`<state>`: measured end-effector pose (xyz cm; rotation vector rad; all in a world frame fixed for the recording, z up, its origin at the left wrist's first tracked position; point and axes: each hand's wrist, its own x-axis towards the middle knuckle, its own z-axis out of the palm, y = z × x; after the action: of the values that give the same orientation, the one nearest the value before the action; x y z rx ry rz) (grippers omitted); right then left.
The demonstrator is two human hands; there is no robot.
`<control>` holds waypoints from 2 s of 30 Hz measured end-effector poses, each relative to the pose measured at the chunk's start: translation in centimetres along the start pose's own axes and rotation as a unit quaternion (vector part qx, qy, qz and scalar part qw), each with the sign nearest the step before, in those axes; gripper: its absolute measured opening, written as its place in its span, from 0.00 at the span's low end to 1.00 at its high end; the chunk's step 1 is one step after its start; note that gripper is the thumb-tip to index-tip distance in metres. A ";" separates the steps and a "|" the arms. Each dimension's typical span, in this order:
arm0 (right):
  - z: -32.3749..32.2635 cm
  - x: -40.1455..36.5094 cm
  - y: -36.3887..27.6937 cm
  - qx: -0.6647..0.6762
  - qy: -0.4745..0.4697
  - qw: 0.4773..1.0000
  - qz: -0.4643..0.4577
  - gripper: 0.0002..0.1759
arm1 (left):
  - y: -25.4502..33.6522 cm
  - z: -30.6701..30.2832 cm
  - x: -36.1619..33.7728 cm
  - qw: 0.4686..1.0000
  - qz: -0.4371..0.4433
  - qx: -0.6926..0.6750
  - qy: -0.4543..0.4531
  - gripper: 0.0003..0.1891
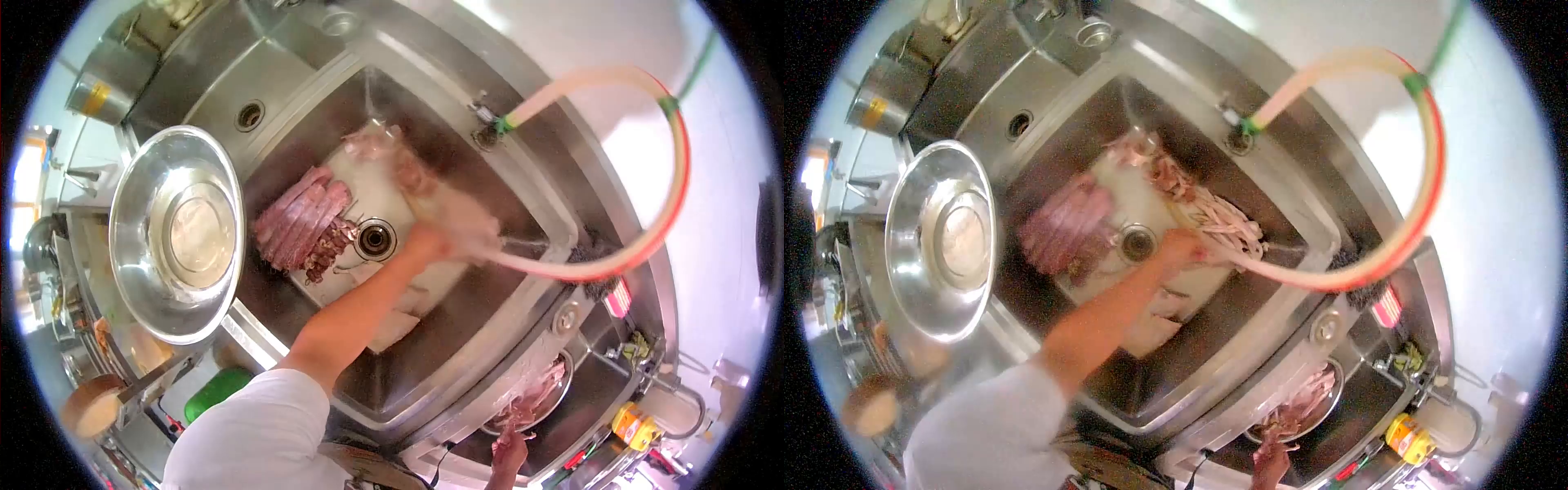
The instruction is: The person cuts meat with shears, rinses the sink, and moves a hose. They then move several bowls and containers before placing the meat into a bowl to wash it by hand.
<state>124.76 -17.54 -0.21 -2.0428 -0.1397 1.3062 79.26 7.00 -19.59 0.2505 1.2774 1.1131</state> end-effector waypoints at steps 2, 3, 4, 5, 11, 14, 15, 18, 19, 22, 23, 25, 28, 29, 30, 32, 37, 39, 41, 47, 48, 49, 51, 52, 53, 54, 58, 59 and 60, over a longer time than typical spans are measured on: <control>-2.3 1.0 0.9 0.059 -0.078 0.995 -0.033 0.16 | -0.3 0.8 -0.5 0.992 -0.013 -0.080 -0.101 0.10; -1.6 0.0 0.3 0.079 -0.102 0.991 -0.046 0.17 | 0.6 0.3 -1.8 0.990 -0.014 -0.087 -0.108 0.09; -0.1 -1.2 -0.8 0.064 -0.126 0.987 -0.079 0.18 | 1.8 0.2 -3.5 0.993 -0.012 -0.078 -0.093 0.09; 0.6 -2.0 -1.6 0.061 -0.134 0.983 -0.112 0.20 | 3.6 0.0 -6.0 0.999 0.007 -0.037 -0.023 0.08; -0.2 -3.6 -5.9 -0.032 -0.118 0.935 -0.332 0.20 | 6.9 11.5 -27.0 0.986 0.140 0.082 -0.023 0.06; -1.4 -3.6 -7.6 -0.040 -0.186 0.933 -0.306 0.21 | 2.7 18.5 -33.9 0.961 0.067 0.141 -0.228 0.08; -1.8 -3.5 -8.0 -0.028 -0.212 0.928 -0.304 0.21 | -0.1 20.9 -33.8 0.930 0.095 0.166 -0.313 0.15; -3.7 -4.5 -10.2 0.001 -0.301 0.906 -0.298 0.25 | -5.2 28.4 -35.5 0.907 -0.016 0.249 -0.340 0.29; -4.8 -4.0 -10.1 -0.038 -0.320 0.897 -0.304 0.26 | -6.6 29.7 -35.7 0.919 -0.021 0.236 -0.315 0.29; -9.2 -2.1 -10.7 -0.205 -0.319 0.807 -0.454 0.29 | -8.3 33.7 -37.6 0.942 -0.107 0.116 -0.295 0.31; -10.0 -1.5 -10.7 -0.159 -0.332 0.815 -0.448 0.30 | -8.7 34.3 -37.7 0.941 -0.119 0.097 -0.301 0.31; -11.7 -1.4 -10.4 -0.077 -0.358 0.828 -0.424 0.32 | -9.7 35.3 -38.9 0.938 -0.151 0.049 -0.307 0.32; -14.1 -2.2 -11.5 -0.053 -0.322 0.852 -0.409 0.26 | -9.2 37.8 -41.6 0.956 -0.103 0.035 -0.271 0.34; -14.3 -2.0 -11.5 -0.024 -0.311 0.862 -0.401 0.23 | -9.1 38.3 -42.1 0.961 -0.083 0.033 -0.263 0.35; -14.7 -1.7 -11.6 -0.052 -0.265 0.851 -0.450 0.19 | -9.2 38.4 -42.0 0.962 -0.066 0.029 -0.264 0.35; -15.7 -1.3 -11.5 -0.112 -0.165 0.821 -0.534 0.11 | -10.1 38.3 -41.6 0.964 -0.049 0.008 -0.260 0.34; -14.5 -3.2 -12.4 -0.196 -0.112 0.675 -0.703 0.09 | -10.7 39.1 -41.5 0.976 -0.051 -0.033 -0.212 0.29; -13.2 -3.0 -12.5 -0.304 -0.043 0.605 -0.735 0.10 | -11.0 39.5 -41.4 0.977 -0.033 0.000 -0.211 0.25; -12.5 -2.8 -12.6 -0.340 -0.007 0.567 -0.751 0.08 | -11.9 39.2 -41.6 0.974 0.005 0.046 -0.221 0.23; -12.1 -3.1 -13.3 -0.328 -0.027 0.567 -0.755 0.04 | -11.3 39.7 -42.5 0.969 0.022 0.123 -0.212 0.25; -12.1 -2.8 -13.1 -0.320 -0.041 0.567 -0.758 0.05 | -11.3 39.5 -42.6 0.967 0.029 0.125 -0.221 0.27; -12.1 -2.7 -12.9 -0.312 -0.046 0.565 -0.762 0.05 | -11.2 39.2 -42.8 0.964 0.035 0.126 -0.230 0.28; -12.0 -2.5 -12.5 -0.294 -0.049 0.559 -0.774 0.06 | -11.4 38.6 -42.7 0.963 0.043 0.122 -0.238 0.31; -11.9 -2.2 -12.2 -0.299 -0.054 0.562 -0.770 0.06 | -11.6 38.3 -42.4 0.963 0.046 0.116 -0.238 0.32; -11.7 -1.9 -12.0 -0.304 -0.058 0.565 -0.765 0.06 | -11.6 38.1 -42.1 0.964 0.049 0.111 -0.237 0.34; -11.4 -1.1 -11.3 -0.323 -0.071 0.575 -0.748 0.06 | -11.4 37.9 -42.0 0.965 0.024 0.118 -0.234 0.34; -11.5 -1.2 -11.3 -0.259 -0.112 0.588 -0.758 0.05 | -10.3 37.5 -42.6 0.971 -0.054 0.080 -0.218 0.33; -11.7 -1.4 -11.3 -0.242 -0.133 0.606 -0.746 0.04 | -10.2 37.5 -42.7 0.973 -0.067 0.053 -0.215 0.32; -11.8 -1.6 -11.3 -0.225 -0.153 0.624 -0.732 0.04 | -10.3 37.4 -42.7 0.971 -0.060 0.035 -0.227 0.32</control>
<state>136.85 -15.65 10.73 -1.1475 -1.9674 0.4241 121.30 -15.56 12.87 0.4483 0.9089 0.8457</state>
